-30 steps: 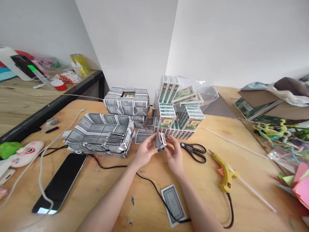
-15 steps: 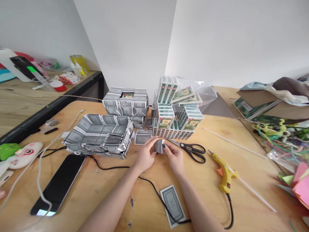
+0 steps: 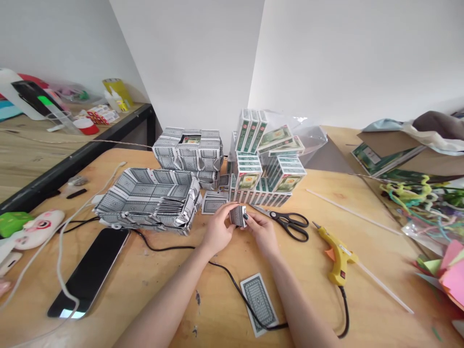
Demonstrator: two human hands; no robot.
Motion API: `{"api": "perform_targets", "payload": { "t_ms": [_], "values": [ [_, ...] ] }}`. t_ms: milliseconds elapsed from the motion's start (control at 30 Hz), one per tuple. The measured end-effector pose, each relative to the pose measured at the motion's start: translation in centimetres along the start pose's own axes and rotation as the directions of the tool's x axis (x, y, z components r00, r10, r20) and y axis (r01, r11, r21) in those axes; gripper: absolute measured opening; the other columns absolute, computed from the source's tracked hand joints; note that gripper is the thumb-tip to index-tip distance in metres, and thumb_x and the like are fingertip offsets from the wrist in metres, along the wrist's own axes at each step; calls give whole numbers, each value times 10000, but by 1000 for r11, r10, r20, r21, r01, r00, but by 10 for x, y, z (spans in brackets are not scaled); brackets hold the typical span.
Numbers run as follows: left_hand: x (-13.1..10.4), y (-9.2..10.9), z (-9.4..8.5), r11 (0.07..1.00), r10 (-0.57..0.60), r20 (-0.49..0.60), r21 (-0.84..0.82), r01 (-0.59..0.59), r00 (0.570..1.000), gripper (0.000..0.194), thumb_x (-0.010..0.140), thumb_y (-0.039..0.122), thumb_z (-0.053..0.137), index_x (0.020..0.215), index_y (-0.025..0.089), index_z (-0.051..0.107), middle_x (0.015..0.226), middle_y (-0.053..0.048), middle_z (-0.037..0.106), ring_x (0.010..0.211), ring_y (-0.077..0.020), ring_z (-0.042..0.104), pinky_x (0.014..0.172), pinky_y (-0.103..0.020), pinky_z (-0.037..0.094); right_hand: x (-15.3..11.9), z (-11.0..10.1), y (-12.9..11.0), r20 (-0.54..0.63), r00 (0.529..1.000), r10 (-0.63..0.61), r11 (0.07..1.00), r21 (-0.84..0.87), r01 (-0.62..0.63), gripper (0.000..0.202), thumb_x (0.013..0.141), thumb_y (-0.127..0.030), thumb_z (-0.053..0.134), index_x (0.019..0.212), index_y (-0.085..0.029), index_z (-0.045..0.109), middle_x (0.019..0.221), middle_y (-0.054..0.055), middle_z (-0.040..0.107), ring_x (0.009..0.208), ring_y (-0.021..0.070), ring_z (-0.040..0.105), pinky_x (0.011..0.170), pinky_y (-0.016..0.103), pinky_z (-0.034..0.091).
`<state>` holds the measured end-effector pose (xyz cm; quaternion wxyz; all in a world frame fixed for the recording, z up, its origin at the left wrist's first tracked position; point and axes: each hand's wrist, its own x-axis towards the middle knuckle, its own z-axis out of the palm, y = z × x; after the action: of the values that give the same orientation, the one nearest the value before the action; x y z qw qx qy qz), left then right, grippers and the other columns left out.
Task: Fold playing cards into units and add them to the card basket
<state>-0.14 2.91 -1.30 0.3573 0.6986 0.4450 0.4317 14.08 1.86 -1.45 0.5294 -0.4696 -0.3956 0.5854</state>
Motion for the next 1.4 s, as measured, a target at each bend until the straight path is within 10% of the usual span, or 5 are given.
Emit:
{"api": "perform_targets", "payload": {
  "t_ms": [367,1167,1400],
  "values": [
    [-1,5,-1,996,-26,25,-89,28,999,583,637,-65,466,1142,226,470,1238,-59,455,1178,-185,420,941,-350,436,2,-5,2,48,995,88,976,197,-96,200,606,-341,706,683,-156,696,640,11,631,543,112,501,570,252,410],
    [-2,4,0,1000,0,30,3,0,1000,607,628,-58,477,1155,243,479,1245,-54,480,1176,-211,430,969,-416,406,-10,7,0,-233,942,-243,855,-510,95,329,750,-451,518,691,-149,636,601,43,636,507,159,546,485,253,417],
    [-2,-1,4,999,-4,-27,52,5,1000,579,642,-23,501,1158,238,477,1237,-55,483,1165,-216,438,970,-426,399,-10,6,4,-151,967,-205,878,-464,113,381,800,-474,428,803,-162,645,607,31,637,508,175,569,470,269,438]
  ]
}}
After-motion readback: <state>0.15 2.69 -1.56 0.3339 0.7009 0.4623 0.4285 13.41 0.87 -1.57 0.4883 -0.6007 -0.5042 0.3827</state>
